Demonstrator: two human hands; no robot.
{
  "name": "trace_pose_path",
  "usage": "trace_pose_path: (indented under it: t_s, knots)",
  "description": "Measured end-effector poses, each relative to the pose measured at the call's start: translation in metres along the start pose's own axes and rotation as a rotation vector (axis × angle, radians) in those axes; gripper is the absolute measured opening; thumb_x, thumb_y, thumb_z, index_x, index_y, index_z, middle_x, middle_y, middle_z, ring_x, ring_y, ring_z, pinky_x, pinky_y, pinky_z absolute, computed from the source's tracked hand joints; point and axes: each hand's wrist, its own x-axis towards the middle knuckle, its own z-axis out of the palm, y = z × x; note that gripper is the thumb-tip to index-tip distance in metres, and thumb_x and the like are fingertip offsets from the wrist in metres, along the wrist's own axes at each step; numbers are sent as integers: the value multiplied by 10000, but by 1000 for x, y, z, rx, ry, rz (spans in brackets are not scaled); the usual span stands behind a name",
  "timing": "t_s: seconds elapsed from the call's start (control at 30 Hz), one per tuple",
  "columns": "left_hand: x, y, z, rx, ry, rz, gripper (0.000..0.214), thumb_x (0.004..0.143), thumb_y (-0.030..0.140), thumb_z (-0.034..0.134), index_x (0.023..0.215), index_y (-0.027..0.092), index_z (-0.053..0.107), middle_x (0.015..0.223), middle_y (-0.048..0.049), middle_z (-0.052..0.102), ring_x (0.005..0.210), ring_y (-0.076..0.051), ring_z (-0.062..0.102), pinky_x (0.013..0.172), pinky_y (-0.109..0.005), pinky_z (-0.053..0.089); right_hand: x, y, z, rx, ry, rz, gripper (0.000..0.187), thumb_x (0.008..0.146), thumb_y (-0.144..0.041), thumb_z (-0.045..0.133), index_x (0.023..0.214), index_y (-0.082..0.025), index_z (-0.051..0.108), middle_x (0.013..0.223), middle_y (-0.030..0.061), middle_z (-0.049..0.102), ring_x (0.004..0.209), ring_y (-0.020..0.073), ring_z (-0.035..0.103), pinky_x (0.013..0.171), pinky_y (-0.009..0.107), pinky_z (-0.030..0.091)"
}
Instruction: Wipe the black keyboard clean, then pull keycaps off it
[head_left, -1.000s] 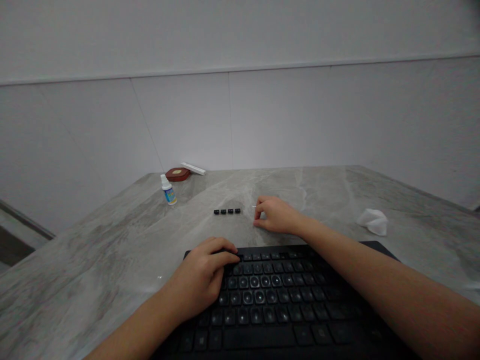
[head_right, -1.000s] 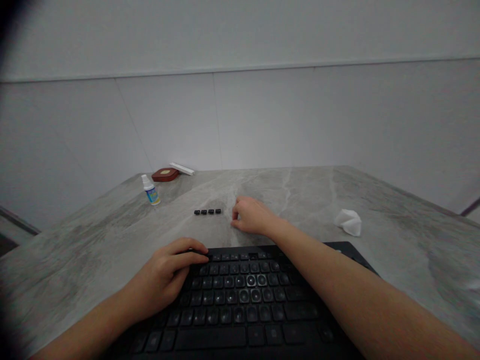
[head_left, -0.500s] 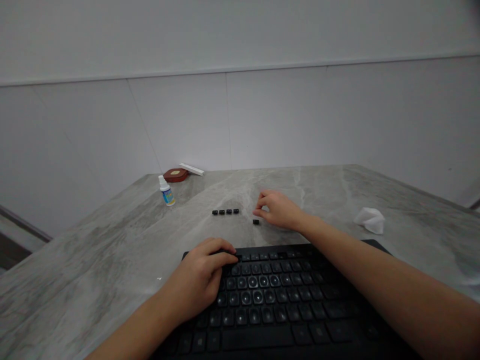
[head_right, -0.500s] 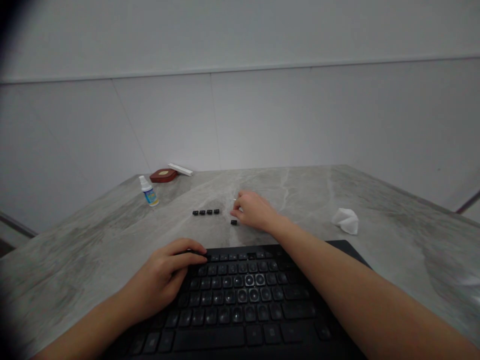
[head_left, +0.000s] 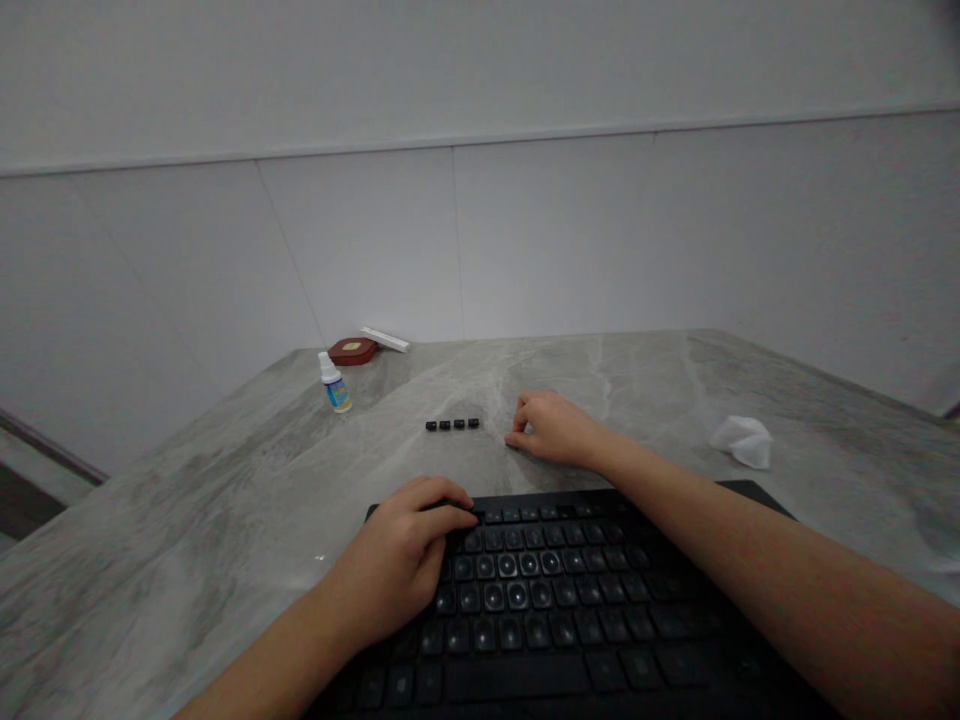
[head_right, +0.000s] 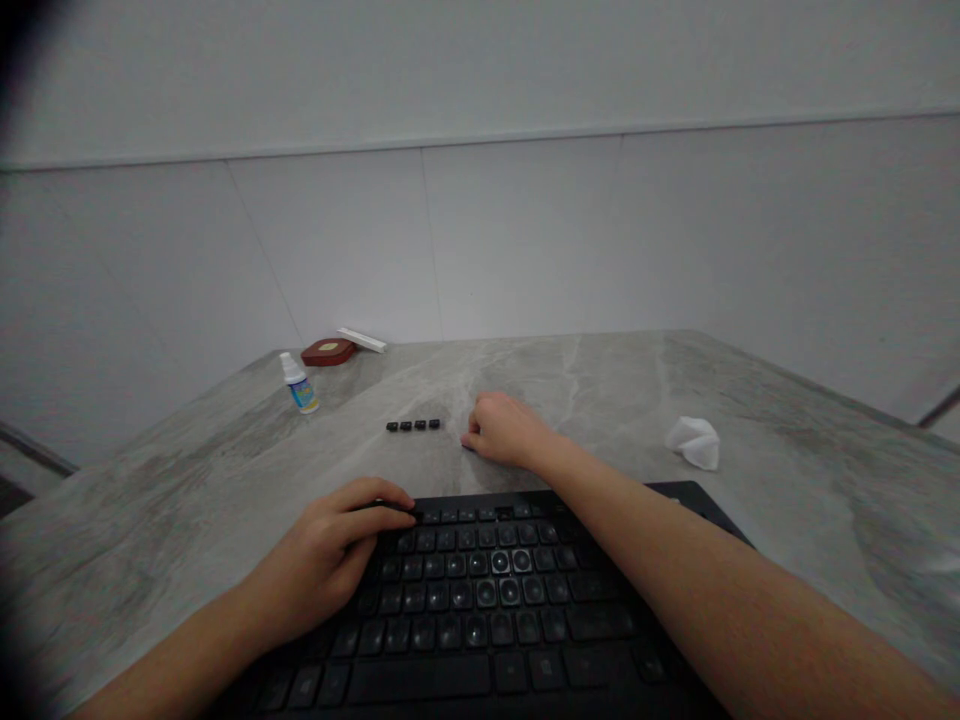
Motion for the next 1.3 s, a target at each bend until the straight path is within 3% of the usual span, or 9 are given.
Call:
trace_pose_path:
  t_s: [0.2,0.4,0.53,0.8,1.3]
  knots:
    - [-1,-1,1,1,4,3,426,822,-25,403,1024,192,709,1080,-68,671,1003,-197,637,886,-373,550,2,6,3,-6,9,29,258,885,-314,610,742,-173,770,876,124,691,798,231,622,712,321,434]
    - [-2,-1,1,4,8,4,424,829,-23,400,1025,191,709,1081,-65,672,1001,-192,638,896,-365,545,1,10,-4,46,20,-56,198,853,-196,633,966,-243,789,972,84,655,906,215,608,811,308,435]
    - [-1,0,0,9,7,5,422,827,-19,395,1017,183,714,1080,-71,673,1002,-195,640,894,-368,546,0,10,-4,73,-27,-129,267,804,-120,658,955,-293,795,990,56,638,900,193,603,812,289,437]
    - [1,1,0,-1,-6,-5,416,836,-17,396,1019,170,720,1081,-80,669,1005,-203,636,894,-382,543,2,9,2,75,5,-101,121,830,-283,707,903,-228,787,951,65,642,897,212,611,798,309,444]
    - [0,1,0,-5,-3,-2,408,823,-21,404,1009,165,717,1066,-77,663,994,-200,629,888,-372,536,22,1,19,10,96,-47,202,920,-351,621,948,-223,775,978,71,657,900,202,617,781,294,435]
